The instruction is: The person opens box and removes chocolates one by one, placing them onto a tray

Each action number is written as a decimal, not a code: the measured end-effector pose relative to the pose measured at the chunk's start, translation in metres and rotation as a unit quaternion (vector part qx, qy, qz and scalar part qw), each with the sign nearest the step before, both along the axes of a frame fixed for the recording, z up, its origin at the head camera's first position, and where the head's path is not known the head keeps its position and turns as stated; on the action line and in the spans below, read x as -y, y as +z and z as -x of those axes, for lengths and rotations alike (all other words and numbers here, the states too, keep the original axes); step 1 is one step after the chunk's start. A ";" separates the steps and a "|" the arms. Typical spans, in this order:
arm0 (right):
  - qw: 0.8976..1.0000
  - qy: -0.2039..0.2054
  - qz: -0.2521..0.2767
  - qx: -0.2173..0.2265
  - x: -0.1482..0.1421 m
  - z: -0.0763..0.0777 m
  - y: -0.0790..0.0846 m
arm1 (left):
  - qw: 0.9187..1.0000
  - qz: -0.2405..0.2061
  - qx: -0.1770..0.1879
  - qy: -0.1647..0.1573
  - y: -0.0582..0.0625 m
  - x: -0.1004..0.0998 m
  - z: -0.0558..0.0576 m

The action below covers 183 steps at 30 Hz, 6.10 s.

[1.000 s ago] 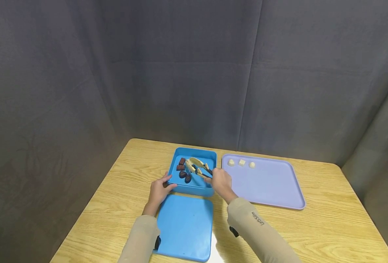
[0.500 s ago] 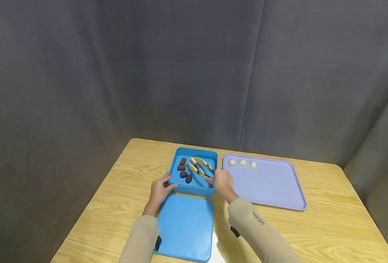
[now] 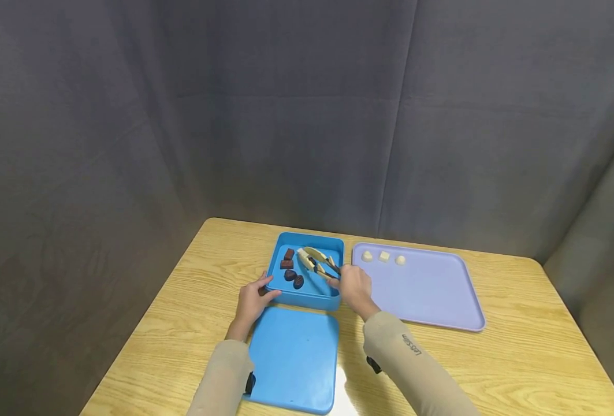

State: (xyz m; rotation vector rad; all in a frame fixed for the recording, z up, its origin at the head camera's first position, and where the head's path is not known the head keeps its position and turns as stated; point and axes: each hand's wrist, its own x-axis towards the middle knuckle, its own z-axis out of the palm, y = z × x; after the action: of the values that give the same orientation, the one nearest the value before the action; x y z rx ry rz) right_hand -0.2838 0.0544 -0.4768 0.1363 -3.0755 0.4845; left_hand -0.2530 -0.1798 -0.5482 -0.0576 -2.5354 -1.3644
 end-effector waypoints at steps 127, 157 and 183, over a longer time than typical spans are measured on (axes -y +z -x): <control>0.987 -0.072 0.142 -0.023 -0.144 -0.065 -0.007 | 1.000 -0.002 0.003 -0.012 0.004 0.002 -0.001; 0.990 -0.074 0.117 -0.002 -0.143 -0.060 -0.023 | 1.000 -0.009 0.004 -0.010 0.003 0.002 0.001; 0.987 -0.085 0.140 -0.009 -0.155 -0.065 -0.019 | 1.000 -0.009 0.021 -0.007 0.001 0.001 0.002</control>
State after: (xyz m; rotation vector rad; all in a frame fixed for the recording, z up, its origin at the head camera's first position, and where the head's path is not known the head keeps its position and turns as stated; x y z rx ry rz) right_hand -0.2190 0.2092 -0.4955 -0.1263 -2.9266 0.8871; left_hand -0.2554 -0.1807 -0.5470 -0.0432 -2.5607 -1.4072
